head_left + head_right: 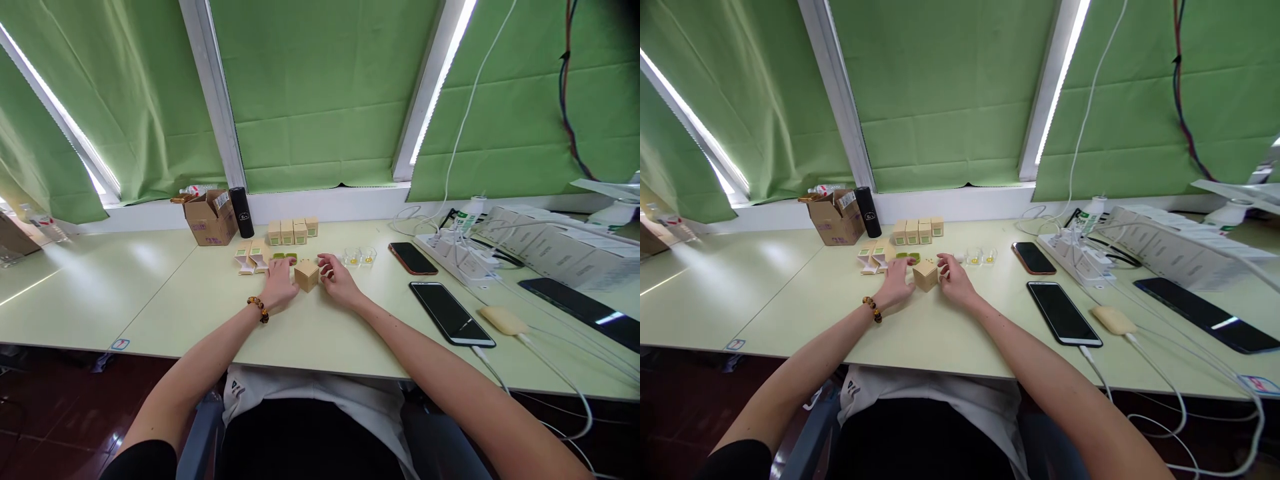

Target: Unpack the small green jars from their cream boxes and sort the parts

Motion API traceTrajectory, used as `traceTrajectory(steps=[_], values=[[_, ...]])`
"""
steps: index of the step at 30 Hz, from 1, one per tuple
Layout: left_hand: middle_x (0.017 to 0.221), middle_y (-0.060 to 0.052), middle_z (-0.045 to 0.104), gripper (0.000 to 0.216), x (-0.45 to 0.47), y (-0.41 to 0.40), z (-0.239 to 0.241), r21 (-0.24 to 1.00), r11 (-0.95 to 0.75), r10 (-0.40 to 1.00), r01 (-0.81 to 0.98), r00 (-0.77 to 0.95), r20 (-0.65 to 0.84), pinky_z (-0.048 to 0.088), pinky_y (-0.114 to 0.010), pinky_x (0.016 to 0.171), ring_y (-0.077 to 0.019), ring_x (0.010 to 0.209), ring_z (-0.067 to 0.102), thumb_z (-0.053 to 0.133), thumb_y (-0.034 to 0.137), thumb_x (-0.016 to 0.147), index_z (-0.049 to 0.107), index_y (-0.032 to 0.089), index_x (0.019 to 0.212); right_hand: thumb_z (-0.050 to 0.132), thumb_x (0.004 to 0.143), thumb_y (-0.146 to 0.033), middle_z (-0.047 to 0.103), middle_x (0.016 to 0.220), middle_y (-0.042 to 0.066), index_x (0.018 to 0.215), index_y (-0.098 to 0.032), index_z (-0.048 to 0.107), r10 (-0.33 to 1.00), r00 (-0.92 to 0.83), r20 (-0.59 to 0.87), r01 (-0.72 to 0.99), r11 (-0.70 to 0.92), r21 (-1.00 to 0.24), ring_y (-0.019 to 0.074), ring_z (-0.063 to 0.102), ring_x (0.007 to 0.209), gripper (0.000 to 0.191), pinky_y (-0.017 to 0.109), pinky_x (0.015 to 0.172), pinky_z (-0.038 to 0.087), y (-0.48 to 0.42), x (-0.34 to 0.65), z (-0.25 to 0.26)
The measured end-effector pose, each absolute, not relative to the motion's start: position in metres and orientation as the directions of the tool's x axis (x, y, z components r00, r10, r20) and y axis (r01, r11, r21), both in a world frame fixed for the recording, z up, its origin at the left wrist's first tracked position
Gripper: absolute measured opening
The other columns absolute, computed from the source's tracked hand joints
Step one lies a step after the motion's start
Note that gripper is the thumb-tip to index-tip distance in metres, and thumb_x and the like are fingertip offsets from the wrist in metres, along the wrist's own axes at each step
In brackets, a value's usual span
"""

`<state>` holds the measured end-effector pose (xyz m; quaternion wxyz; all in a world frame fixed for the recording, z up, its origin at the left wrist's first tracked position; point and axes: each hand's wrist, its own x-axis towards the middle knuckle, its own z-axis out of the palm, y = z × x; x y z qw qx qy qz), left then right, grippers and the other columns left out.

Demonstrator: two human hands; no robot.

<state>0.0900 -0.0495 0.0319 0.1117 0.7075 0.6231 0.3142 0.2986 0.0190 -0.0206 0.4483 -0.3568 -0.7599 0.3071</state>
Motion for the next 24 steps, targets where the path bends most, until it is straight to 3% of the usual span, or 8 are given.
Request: traceTrajectory(steps=[4, 8, 12, 16, 20, 22, 24], values=[[0.143, -0.018, 0.059, 0.071, 0.103, -0.053, 0.024, 0.508, -0.147, 0.966, 0.849, 0.014, 0.257, 0.037, -0.053, 0.114, -0.0400, 0.142, 0.046, 0.080, 0.051, 0.078, 0.051, 0.019, 0.135, 0.056, 0.081, -0.017, 0.062, 0.114, 0.008, 0.133, -0.025, 0.051, 0.826, -0.291, 0.483, 0.261, 0.554, -0.790, 0.0194, 0.062, 0.087, 0.052, 0.036, 0.074, 0.055, 0.018, 0.299, -0.019], [0.135, -0.019, 0.064, 0.068, 0.109, -0.050, 0.021, 0.459, -0.153, 0.948, 0.875, -0.001, 0.319, 0.038, -0.053, 0.112, -0.0394, 0.134, 0.055, 0.078, 0.060, 0.081, 0.053, 0.018, 0.129, 0.057, 0.084, -0.020, 0.063, 0.111, 0.007, 0.132, -0.025, 0.051, 0.816, -0.278, 0.507, 0.257, 0.572, -0.779, 0.0192, 0.063, 0.084, 0.049, 0.036, 0.071, 0.054, 0.015, 0.297, -0.015], [0.124, -0.016, 0.069, 0.054, 0.104, -0.050, 0.019, 0.368, -0.317, 0.869, 0.874, 0.112, 0.482, 0.043, -0.050, 0.106, -0.0343, 0.121, 0.063, 0.079, 0.046, 0.086, 0.055, 0.018, 0.125, 0.058, 0.085, -0.021, 0.064, 0.109, 0.006, 0.132, -0.025, 0.051, 0.808, -0.231, 0.543, 0.252, 0.588, -0.768, 0.0188, 0.062, 0.080, 0.048, 0.036, 0.070, 0.053, 0.013, 0.298, -0.012], [0.129, -0.014, 0.069, 0.034, 0.084, -0.049, 0.020, 0.033, -0.514, 0.580, 0.857, 0.318, 0.750, 0.039, -0.051, 0.109, -0.0305, 0.124, 0.064, 0.068, 0.021, 0.094, 0.058, 0.021, 0.126, 0.057, 0.087, -0.023, 0.065, 0.107, 0.006, 0.132, -0.025, 0.051, 0.789, -0.158, 0.594, 0.233, 0.615, -0.754, 0.0188, 0.062, 0.080, 0.045, 0.035, 0.070, 0.053, 0.013, 0.300, -0.010], [0.120, -0.007, 0.072, 0.036, 0.058, -0.046, 0.016, -0.224, -0.571, 0.290, 0.790, 0.449, 0.845, 0.038, -0.046, 0.104, -0.0250, 0.116, 0.067, 0.066, 0.016, 0.095, 0.064, 0.035, 0.125, 0.057, 0.089, -0.024, 0.066, 0.105, 0.006, 0.130, -0.025, 0.052, 0.775, -0.148, 0.614, 0.228, 0.631, -0.741, 0.0186, 0.062, 0.079, 0.042, 0.035, 0.070, 0.054, 0.010, 0.300, -0.007], [0.115, -0.004, 0.072, 0.039, 0.051, -0.045, 0.013, -0.274, -0.591, 0.195, 0.759, 0.463, 0.864, 0.039, -0.046, 0.102, -0.0239, 0.112, 0.068, 0.069, 0.015, 0.093, 0.065, 0.040, 0.124, 0.057, 0.090, -0.024, 0.067, 0.104, 0.006, 0.129, -0.025, 0.053, 0.770, -0.152, 0.620, 0.226, 0.638, -0.736, 0.0191, 0.063, 0.080, 0.040, 0.035, 0.071, 0.054, 0.007, 0.298, -0.006], [0.115, -0.005, 0.071, 0.038, 0.052, -0.047, 0.012, -0.225, -0.616, 0.217, 0.755, 0.438, 0.873, 0.040, -0.047, 0.102, -0.0251, 0.112, 0.068, 0.071, 0.018, 0.093, 0.066, 0.040, 0.124, 0.057, 0.090, -0.024, 0.067, 0.104, 0.006, 0.129, -0.025, 0.054, 0.760, -0.152, 0.633, 0.224, 0.650, -0.727, 0.0196, 0.064, 0.082, 0.039, 0.036, 0.072, 0.055, 0.004, 0.297, -0.004]])
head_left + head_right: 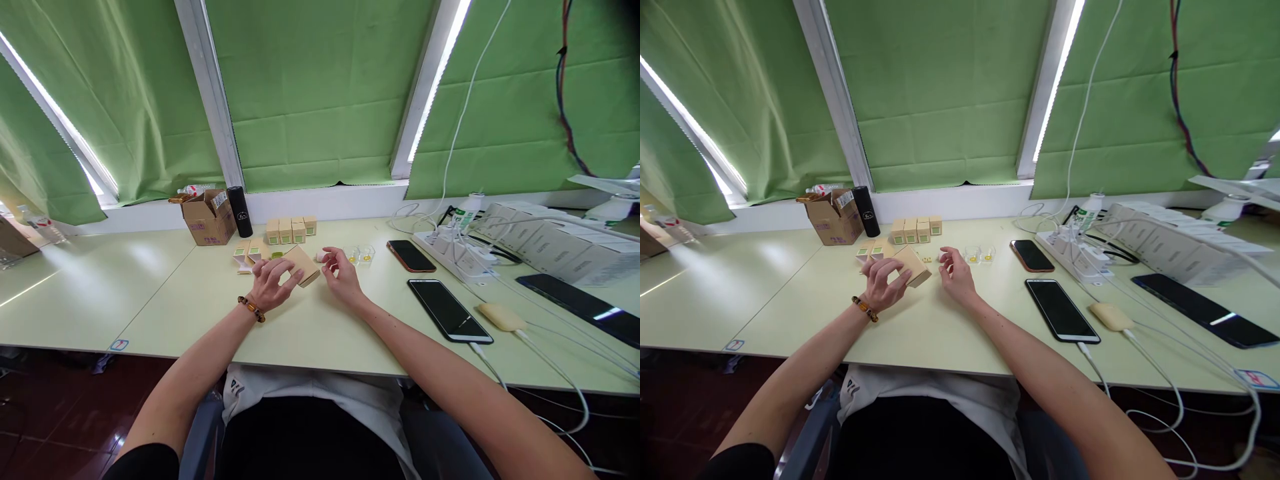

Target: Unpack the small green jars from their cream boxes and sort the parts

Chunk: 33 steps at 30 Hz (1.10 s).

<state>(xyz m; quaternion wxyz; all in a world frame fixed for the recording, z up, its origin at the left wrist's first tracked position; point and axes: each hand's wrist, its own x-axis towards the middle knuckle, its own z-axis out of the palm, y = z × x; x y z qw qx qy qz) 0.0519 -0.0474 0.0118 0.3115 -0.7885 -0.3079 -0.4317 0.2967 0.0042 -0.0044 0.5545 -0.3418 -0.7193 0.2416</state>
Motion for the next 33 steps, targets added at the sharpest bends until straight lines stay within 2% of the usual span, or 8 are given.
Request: traceTrajectory(steps=[3, 6, 10, 13, 19, 22, 27, 33], values=[[0.122, -0.010, 0.069, 0.037, 0.064, -0.051, 0.016, -0.025, -0.647, 0.371, 0.762, 0.343, 0.863, 0.044, -0.051, 0.105, -0.0296, 0.119, 0.065, 0.073, 0.028, 0.092, 0.064, 0.032, 0.128, 0.057, 0.091, -0.023, 0.067, 0.105, 0.006, 0.130, -0.026, 0.054, 0.734, -0.147, 0.663, 0.216, 0.678, -0.702, 0.0199, 0.064, 0.083, 0.038, 0.037, 0.074, 0.055, 0.000, 0.296, -0.002], [0.132, -0.015, 0.066, 0.050, 0.078, -0.048, 0.019, 0.309, -0.679, 0.562, 0.666, 0.201, 0.802, 0.050, -0.051, 0.106, -0.0310, 0.126, 0.062, 0.075, 0.034, 0.092, 0.059, 0.024, 0.138, 0.057, 0.092, -0.023, 0.067, 0.107, 0.007, 0.130, -0.026, 0.054, 0.714, -0.142, 0.685, 0.203, 0.699, -0.686, 0.0212, 0.065, 0.088, 0.038, 0.039, 0.078, 0.056, -0.004, 0.296, 0.002], [0.133, -0.016, 0.068, 0.063, 0.079, -0.032, 0.011, 0.807, -0.508, 0.860, 0.301, 0.134, 0.492, 0.053, -0.049, 0.106, -0.0297, 0.123, 0.065, 0.083, 0.035, 0.084, 0.059, 0.020, 0.141, 0.058, 0.088, -0.019, 0.067, 0.113, 0.009, 0.132, -0.025, 0.053, 0.722, -0.156, 0.674, 0.178, 0.692, -0.700, 0.0240, 0.066, 0.098, 0.044, 0.041, 0.082, 0.057, -0.008, 0.297, 0.005], [0.141, -0.020, 0.065, 0.074, 0.070, -0.022, 0.004, 0.938, -0.330, 0.932, 0.109, 0.195, 0.305, 0.050, -0.052, 0.112, -0.0337, 0.131, 0.063, 0.089, 0.036, 0.077, 0.059, 0.017, 0.142, 0.058, 0.085, -0.016, 0.068, 0.121, 0.011, 0.134, -0.026, 0.052, 0.740, -0.205, 0.641, 0.164, 0.671, -0.723, 0.0264, 0.066, 0.108, 0.051, 0.043, 0.085, 0.057, -0.009, 0.297, 0.004], [0.140, -0.020, 0.064, 0.071, 0.069, -0.025, 0.005, 0.949, -0.303, 0.937, 0.094, 0.214, 0.278, 0.049, -0.051, 0.113, -0.0326, 0.132, 0.061, 0.092, 0.033, 0.074, 0.062, 0.016, 0.136, 0.058, 0.083, -0.018, 0.067, 0.128, 0.012, 0.135, -0.025, 0.051, 0.722, -0.287, 0.630, 0.175, 0.686, -0.706, 0.0277, 0.064, 0.111, 0.052, 0.045, 0.087, 0.056, -0.007, 0.296, -0.001], [0.129, -0.015, 0.067, 0.060, 0.077, -0.034, 0.007, 0.906, -0.354, 0.933, 0.231, 0.159, 0.324, 0.053, -0.050, 0.107, -0.0277, 0.122, 0.064, 0.089, 0.026, 0.076, 0.060, 0.018, 0.129, 0.059, 0.087, -0.024, 0.067, 0.129, 0.012, 0.133, -0.026, 0.053, 0.718, -0.307, 0.625, 0.210, 0.692, -0.691, 0.0281, 0.064, 0.112, 0.047, 0.045, 0.086, 0.057, -0.008, 0.296, 0.000], [0.129, -0.012, 0.065, 0.053, 0.086, -0.051, 0.013, 0.587, -0.560, 0.797, 0.585, 0.186, 0.575, 0.052, -0.052, 0.107, -0.0282, 0.120, 0.061, 0.084, 0.022, 0.083, 0.057, 0.021, 0.128, 0.060, 0.092, -0.028, 0.067, 0.129, 0.013, 0.133, -0.026, 0.053, 0.720, -0.331, 0.610, 0.234, 0.689, -0.686, 0.0267, 0.067, 0.102, 0.042, 0.044, 0.081, 0.058, -0.014, 0.294, 0.003], [0.130, -0.014, 0.061, 0.049, 0.089, -0.062, 0.020, 0.209, -0.655, 0.624, 0.727, 0.364, 0.691, 0.056, -0.052, 0.099, -0.0319, 0.124, 0.057, 0.074, 0.021, 0.092, 0.053, 0.023, 0.136, 0.061, 0.093, -0.027, 0.064, 0.130, 0.015, 0.140, -0.024, 0.048, 0.687, -0.360, 0.632, 0.242, 0.722, -0.648, 0.0272, 0.067, 0.103, 0.049, 0.045, 0.086, 0.059, -0.023, 0.292, 0.008]])
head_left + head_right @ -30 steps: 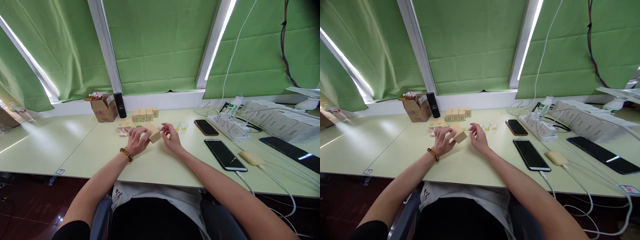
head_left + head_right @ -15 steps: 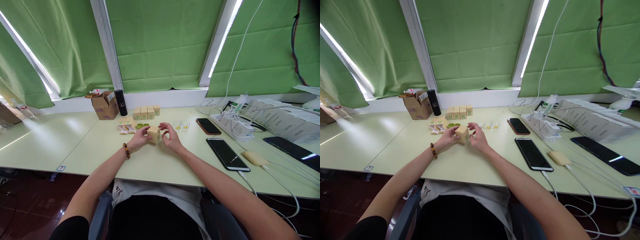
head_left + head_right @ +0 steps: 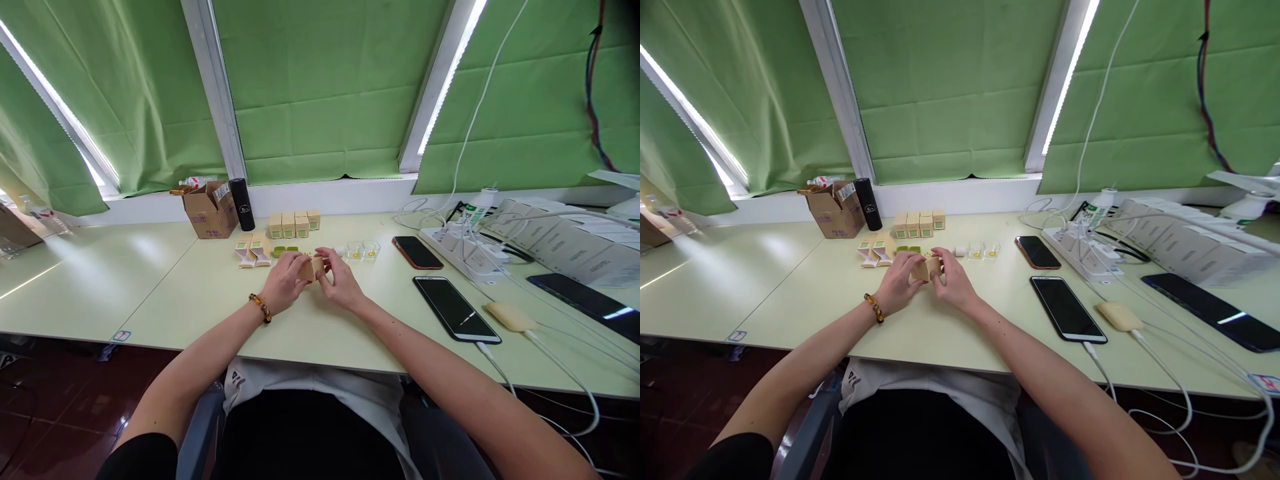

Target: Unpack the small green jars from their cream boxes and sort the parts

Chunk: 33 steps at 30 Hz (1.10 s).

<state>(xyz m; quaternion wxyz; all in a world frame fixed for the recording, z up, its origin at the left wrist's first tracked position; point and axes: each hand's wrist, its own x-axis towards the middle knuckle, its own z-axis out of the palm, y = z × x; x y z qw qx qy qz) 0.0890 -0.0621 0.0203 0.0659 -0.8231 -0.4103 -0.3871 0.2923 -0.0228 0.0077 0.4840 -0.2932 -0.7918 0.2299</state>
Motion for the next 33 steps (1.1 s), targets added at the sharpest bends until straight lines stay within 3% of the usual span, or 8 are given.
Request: traceTrajectory(steps=[10, 22, 33], values=[[0.127, -0.014, 0.061, 0.041, 0.0884, -0.0626, 0.0198, 0.024, -0.630, 0.594, 0.776, 0.461, 0.659, 0.059, -0.047, 0.091, -0.0309, 0.120, 0.057, 0.066, 0.021, 0.097, 0.053, 0.024, 0.136, 0.060, 0.091, -0.021, 0.059, 0.140, 0.018, 0.149, -0.025, 0.039, 0.686, -0.400, 0.607, 0.269, 0.721, -0.638, 0.0298, 0.067, 0.113, 0.061, 0.050, 0.094, 0.059, -0.0278, 0.2905, 0.0079], [0.127, -0.015, 0.060, 0.046, 0.0893, -0.0639, 0.0222, 0.031, -0.612, 0.623, 0.790, 0.457, 0.635, 0.059, -0.047, 0.089, -0.0317, 0.120, 0.058, 0.066, 0.019, 0.095, 0.051, 0.024, 0.137, 0.057, 0.090, -0.018, 0.060, 0.140, 0.018, 0.149, -0.027, 0.036, 0.713, -0.418, 0.563, 0.284, 0.691, -0.665, 0.0278, 0.071, 0.102, 0.064, 0.051, 0.093, 0.060, -0.0281, 0.2919, 0.0091], [0.126, -0.015, 0.060, 0.040, 0.0876, -0.0647, 0.0242, -0.060, -0.616, 0.597, 0.786, 0.515, 0.615, 0.060, -0.046, 0.089, -0.0307, 0.119, 0.059, 0.064, 0.018, 0.097, 0.051, 0.023, 0.134, 0.059, 0.092, -0.025, 0.060, 0.134, 0.017, 0.148, -0.026, 0.039, 0.727, -0.420, 0.543, 0.322, 0.679, -0.659, 0.0263, 0.071, 0.096, 0.059, 0.050, 0.088, 0.063, -0.0253, 0.2922, 0.0063]])
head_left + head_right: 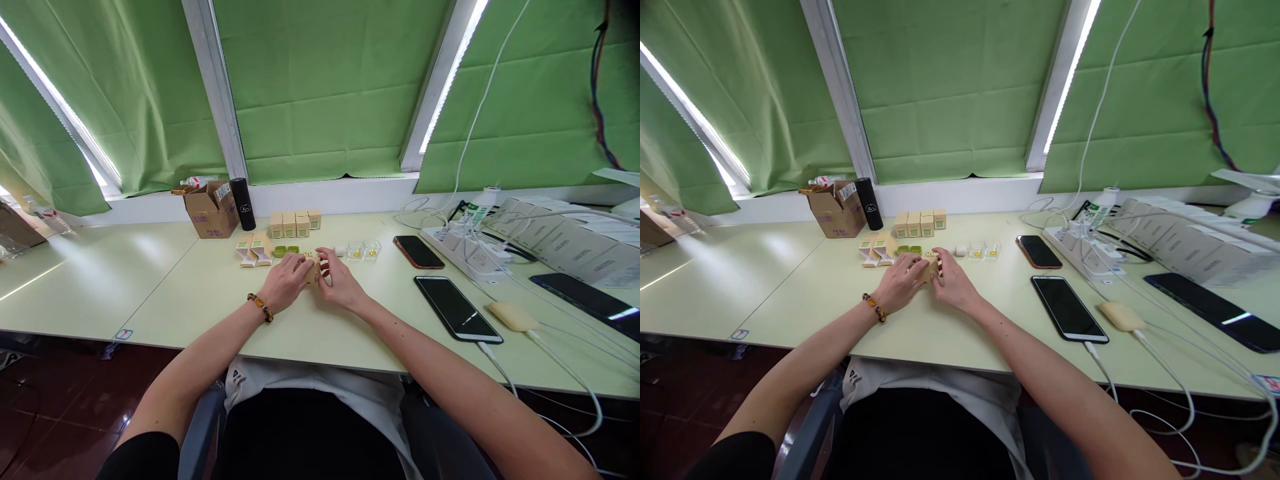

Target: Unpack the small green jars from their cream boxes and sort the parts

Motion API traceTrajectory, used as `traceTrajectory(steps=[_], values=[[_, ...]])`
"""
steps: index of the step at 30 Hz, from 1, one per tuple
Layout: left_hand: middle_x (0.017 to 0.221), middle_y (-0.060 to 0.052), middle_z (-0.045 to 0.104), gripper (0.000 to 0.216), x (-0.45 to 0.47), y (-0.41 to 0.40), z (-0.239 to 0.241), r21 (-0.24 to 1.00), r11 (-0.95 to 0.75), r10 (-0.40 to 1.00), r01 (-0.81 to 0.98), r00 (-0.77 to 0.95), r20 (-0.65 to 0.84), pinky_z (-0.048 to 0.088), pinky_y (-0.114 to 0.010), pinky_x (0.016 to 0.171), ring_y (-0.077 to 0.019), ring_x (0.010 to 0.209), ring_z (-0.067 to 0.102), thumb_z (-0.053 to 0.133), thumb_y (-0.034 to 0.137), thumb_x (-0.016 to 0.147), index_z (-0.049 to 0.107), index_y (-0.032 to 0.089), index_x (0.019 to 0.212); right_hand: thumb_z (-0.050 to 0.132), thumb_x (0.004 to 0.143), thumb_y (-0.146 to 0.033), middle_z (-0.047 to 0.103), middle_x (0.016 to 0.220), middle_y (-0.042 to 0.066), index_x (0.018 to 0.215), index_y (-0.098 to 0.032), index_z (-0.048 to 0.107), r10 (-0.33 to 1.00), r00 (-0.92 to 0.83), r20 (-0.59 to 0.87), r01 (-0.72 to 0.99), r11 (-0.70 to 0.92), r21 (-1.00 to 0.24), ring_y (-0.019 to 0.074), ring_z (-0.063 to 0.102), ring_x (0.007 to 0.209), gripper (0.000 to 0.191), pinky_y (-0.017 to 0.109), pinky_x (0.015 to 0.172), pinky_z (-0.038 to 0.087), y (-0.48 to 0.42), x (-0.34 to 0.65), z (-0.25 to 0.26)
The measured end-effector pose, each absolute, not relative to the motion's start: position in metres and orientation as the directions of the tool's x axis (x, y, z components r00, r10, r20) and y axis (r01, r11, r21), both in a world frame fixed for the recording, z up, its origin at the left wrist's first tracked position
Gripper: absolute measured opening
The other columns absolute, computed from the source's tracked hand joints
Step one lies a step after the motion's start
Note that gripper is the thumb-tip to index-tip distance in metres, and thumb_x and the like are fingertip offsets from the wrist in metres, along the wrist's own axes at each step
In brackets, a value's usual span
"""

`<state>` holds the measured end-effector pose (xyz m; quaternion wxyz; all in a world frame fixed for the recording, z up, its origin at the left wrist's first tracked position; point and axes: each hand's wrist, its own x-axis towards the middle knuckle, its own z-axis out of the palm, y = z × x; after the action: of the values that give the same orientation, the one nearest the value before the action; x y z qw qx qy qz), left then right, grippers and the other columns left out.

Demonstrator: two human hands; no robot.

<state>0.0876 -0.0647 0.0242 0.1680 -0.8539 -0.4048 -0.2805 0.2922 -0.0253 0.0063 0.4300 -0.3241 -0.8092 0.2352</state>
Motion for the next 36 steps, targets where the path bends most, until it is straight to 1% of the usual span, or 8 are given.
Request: traceTrajectory(steps=[5, 11, 17, 21, 26, 28, 32, 36], values=[[0.125, -0.015, 0.061, 0.038, 0.088, -0.065, 0.025, -0.085, -0.624, 0.588, 0.777, 0.538, 0.604, 0.060, -0.045, 0.088, -0.0308, 0.121, 0.059, 0.063, 0.017, 0.098, 0.051, 0.023, 0.134, 0.060, 0.090, -0.025, 0.060, 0.130, 0.016, 0.147, -0.026, 0.040, 0.717, -0.424, 0.553, 0.330, 0.691, -0.643, 0.0251, 0.070, 0.091, 0.060, 0.049, 0.086, 0.063, -0.025, 0.292, 0.005], [0.127, -0.016, 0.061, 0.038, 0.089, -0.064, 0.022, -0.067, -0.620, 0.607, 0.781, 0.532, 0.590, 0.060, -0.045, 0.088, -0.0317, 0.122, 0.059, 0.065, 0.021, 0.098, 0.052, 0.023, 0.134, 0.061, 0.086, -0.022, 0.064, 0.124, 0.013, 0.148, -0.026, 0.037, 0.744, -0.417, 0.522, 0.358, 0.662, -0.658, 0.0247, 0.071, 0.089, 0.067, 0.045, 0.082, 0.062, -0.026, 0.291, 0.007], [0.130, -0.014, 0.060, 0.046, 0.087, -0.062, 0.020, 0.096, -0.593, 0.670, 0.799, 0.423, 0.610, 0.059, -0.049, 0.091, -0.0327, 0.123, 0.058, 0.070, 0.019, 0.093, 0.050, 0.024, 0.135, 0.059, 0.086, -0.022, 0.069, 0.124, 0.012, 0.145, -0.027, 0.036, 0.755, -0.387, 0.529, 0.311, 0.647, -0.696, 0.0232, 0.073, 0.080, 0.063, 0.042, 0.077, 0.060, -0.029, 0.291, 0.012], [0.130, -0.014, 0.061, 0.051, 0.084, -0.059, 0.018, 0.207, -0.583, 0.700, 0.786, 0.356, 0.619, 0.057, -0.052, 0.096, -0.0341, 0.123, 0.058, 0.073, 0.022, 0.091, 0.049, 0.022, 0.136, 0.054, 0.094, -0.025, 0.070, 0.129, 0.014, 0.143, -0.028, 0.038, 0.775, -0.343, 0.531, 0.288, 0.625, -0.725, 0.0226, 0.072, 0.079, 0.052, 0.045, 0.082, 0.060, -0.027, 0.292, 0.011], [0.132, -0.016, 0.061, 0.053, 0.082, -0.057, 0.016, 0.308, -0.569, 0.730, 0.763, 0.296, 0.616, 0.055, -0.053, 0.102, -0.0336, 0.123, 0.059, 0.072, 0.025, 0.092, 0.047, 0.020, 0.139, 0.042, 0.104, -0.029, 0.065, 0.136, 0.017, 0.143, -0.028, 0.041, 0.791, -0.230, 0.566, 0.259, 0.611, -0.748, 0.0208, 0.069, 0.073, 0.040, 0.045, 0.077, 0.061, -0.018, 0.296, 0.009], [0.133, -0.016, 0.061, 0.054, 0.082, -0.057, 0.017, 0.317, -0.568, 0.738, 0.759, 0.300, 0.604, 0.054, -0.052, 0.102, -0.0337, 0.125, 0.058, 0.070, 0.026, 0.094, 0.046, 0.021, 0.142, 0.040, 0.105, -0.029, 0.063, 0.138, 0.016, 0.142, -0.027, 0.043, 0.779, -0.197, 0.596, 0.276, 0.627, -0.728, 0.0222, 0.070, 0.079, 0.038, 0.046, 0.080, 0.062, -0.012, 0.298, 0.008], [0.129, -0.014, 0.062, 0.046, 0.083, -0.059, 0.021, 0.289, -0.577, 0.745, 0.764, 0.347, 0.570, 0.053, -0.053, 0.100, -0.0331, 0.121, 0.058, 0.066, 0.025, 0.095, 0.050, 0.023, 0.138, 0.039, 0.103, -0.023, 0.059, 0.139, 0.016, 0.134, -0.026, 0.055, 0.673, -0.171, 0.719, 0.353, 0.724, -0.593, 0.0276, 0.069, 0.108, 0.035, 0.051, 0.093, 0.061, 0.003, 0.304, 0.004], [0.128, -0.013, 0.061, 0.037, 0.085, -0.061, 0.025, 0.259, -0.570, 0.750, 0.780, 0.365, 0.551, 0.052, -0.053, 0.101, -0.0321, 0.120, 0.057, 0.064, 0.024, 0.095, 0.055, 0.024, 0.131, 0.043, 0.097, -0.013, 0.062, 0.138, 0.014, 0.109, -0.026, 0.070, 0.504, -0.229, 0.833, 0.331, 0.845, -0.420, 0.0308, 0.063, 0.128, 0.033, 0.055, 0.098, 0.061, 0.015, 0.310, 0.001]])
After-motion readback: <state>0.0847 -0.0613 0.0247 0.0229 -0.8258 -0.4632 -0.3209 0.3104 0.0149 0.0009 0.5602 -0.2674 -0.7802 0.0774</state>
